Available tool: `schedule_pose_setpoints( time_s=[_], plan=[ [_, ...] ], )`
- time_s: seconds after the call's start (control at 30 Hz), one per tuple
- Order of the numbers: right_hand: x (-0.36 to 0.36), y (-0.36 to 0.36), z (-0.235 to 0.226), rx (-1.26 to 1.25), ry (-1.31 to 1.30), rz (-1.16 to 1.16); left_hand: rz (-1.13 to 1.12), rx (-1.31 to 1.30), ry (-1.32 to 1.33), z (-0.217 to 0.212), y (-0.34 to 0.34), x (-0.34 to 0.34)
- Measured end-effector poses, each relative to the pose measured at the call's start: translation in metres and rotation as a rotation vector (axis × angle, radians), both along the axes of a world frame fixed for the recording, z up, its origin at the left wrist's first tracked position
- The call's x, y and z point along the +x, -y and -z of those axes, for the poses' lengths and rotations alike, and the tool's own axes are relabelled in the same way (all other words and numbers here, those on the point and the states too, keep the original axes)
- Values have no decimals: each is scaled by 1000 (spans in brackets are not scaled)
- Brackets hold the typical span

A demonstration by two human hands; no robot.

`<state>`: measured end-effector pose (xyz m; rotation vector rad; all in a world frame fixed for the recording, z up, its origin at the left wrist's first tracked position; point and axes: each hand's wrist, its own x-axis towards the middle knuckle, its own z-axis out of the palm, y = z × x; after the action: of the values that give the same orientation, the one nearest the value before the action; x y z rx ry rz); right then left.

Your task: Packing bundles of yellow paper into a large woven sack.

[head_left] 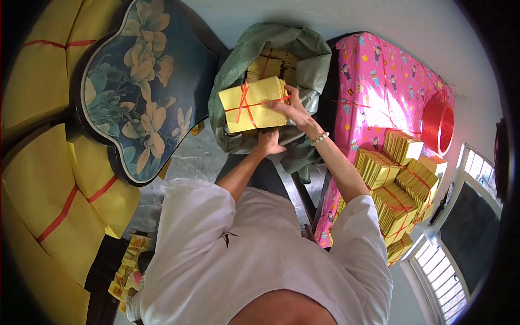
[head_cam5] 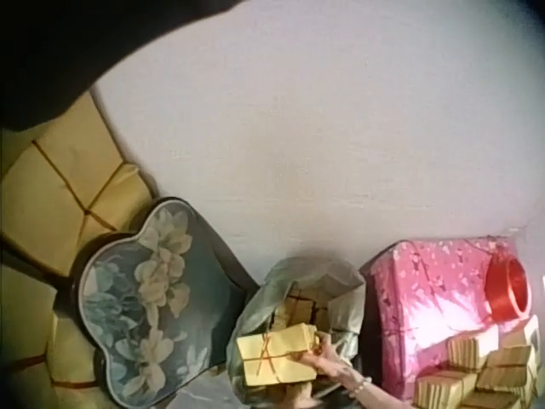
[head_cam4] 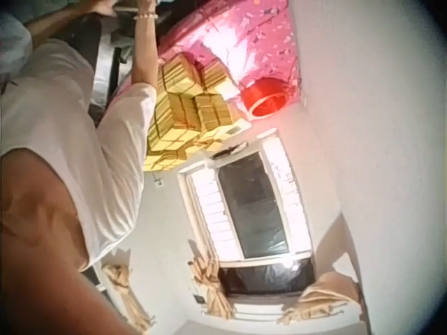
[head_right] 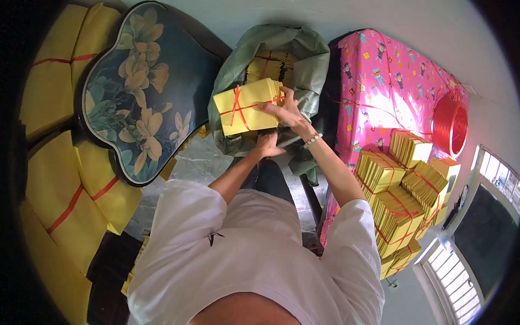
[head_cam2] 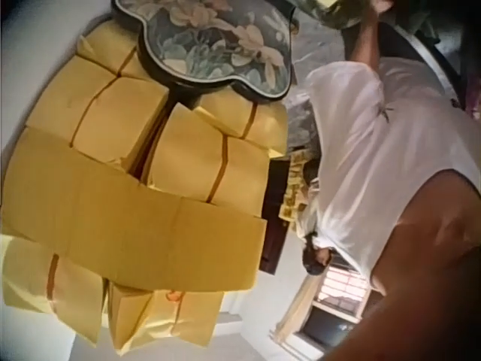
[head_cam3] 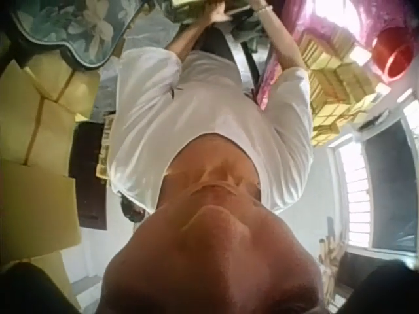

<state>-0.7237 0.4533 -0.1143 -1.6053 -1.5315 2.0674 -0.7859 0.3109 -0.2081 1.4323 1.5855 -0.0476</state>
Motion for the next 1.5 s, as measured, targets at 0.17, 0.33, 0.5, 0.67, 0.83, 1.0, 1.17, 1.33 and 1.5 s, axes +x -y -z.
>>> schedule_pose_setpoints(
  time_s=[0.17,0.33,0.5,0.67,0.83,1.0,1.17,1.33,1.5],
  plan=[
    [11,13,14,369,457,-221,-108,301,141,17,37,8],
    [25,31,4,627,525,-335,-94,421,133,18,55,5],
    [23,32,-10,764,537,-405,-86,399,68,6,60,11],
    [23,45,-20,925,527,-498,21,274,6,-23,67,13],
    [21,63,-31,1031,555,-629,62,220,-18,-38,67,8],
    [19,67,-23,1090,617,-859,38,312,-17,-33,77,29],
    [20,71,-27,1029,716,-993,-146,369,-57,-42,82,38],
    [32,80,-24,1036,628,-842,-78,118,-130,-45,65,35],
    [37,88,-20,1046,671,-868,-14,174,-157,-30,72,38]
  ],
)
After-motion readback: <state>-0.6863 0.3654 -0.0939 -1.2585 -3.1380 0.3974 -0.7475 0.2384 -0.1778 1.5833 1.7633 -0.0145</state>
